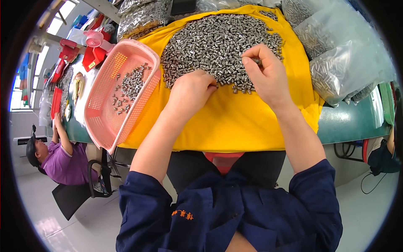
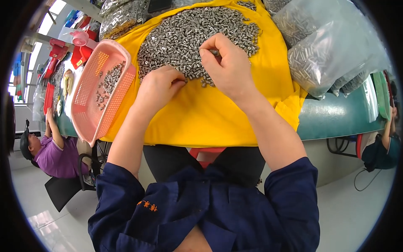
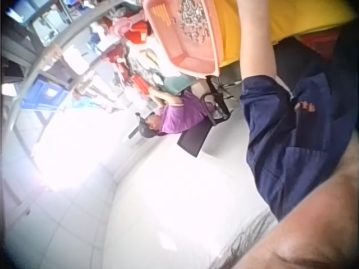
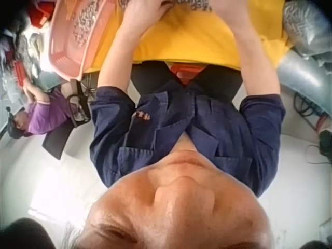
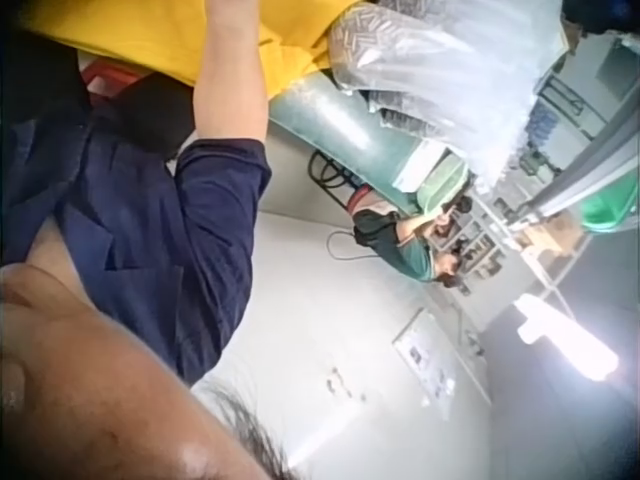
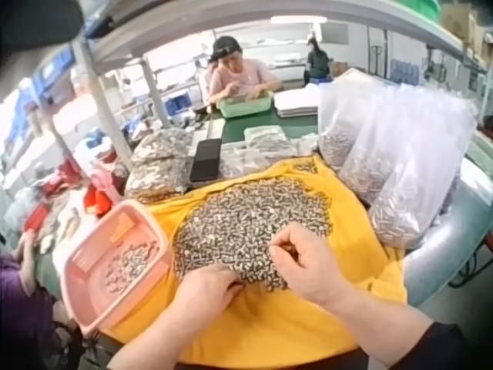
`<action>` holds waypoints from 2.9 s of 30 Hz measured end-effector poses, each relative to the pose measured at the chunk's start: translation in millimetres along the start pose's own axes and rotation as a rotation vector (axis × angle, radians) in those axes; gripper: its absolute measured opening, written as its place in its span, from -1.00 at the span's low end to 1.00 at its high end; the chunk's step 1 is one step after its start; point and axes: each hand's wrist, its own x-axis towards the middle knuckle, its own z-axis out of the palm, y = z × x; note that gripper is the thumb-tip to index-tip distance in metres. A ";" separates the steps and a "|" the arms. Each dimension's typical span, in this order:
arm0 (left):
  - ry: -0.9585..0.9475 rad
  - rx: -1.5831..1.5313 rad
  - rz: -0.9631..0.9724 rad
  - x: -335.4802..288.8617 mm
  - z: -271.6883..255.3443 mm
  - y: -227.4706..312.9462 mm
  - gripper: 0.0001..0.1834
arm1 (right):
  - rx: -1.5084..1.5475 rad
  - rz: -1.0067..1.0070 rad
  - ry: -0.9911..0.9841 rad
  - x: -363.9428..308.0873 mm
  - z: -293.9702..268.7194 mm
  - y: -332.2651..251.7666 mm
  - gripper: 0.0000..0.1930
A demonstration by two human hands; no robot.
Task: Sorting small metal hardware components on a workbench.
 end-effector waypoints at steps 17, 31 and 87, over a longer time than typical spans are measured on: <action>0.012 -0.996 -0.315 11.6 2.1 7.0 -0.89 | -0.027 0.055 -0.115 -2.0 -0.9 -6.1 -0.94; 0.067 -1.333 -0.286 10.5 8.4 2.5 -0.84 | -0.131 0.048 -0.225 -3.0 2.2 -8.6 -0.94; 0.082 -1.355 -0.279 7.8 12.1 5.1 -0.83 | -0.389 -0.309 -0.134 -8.2 12.1 -5.6 -0.95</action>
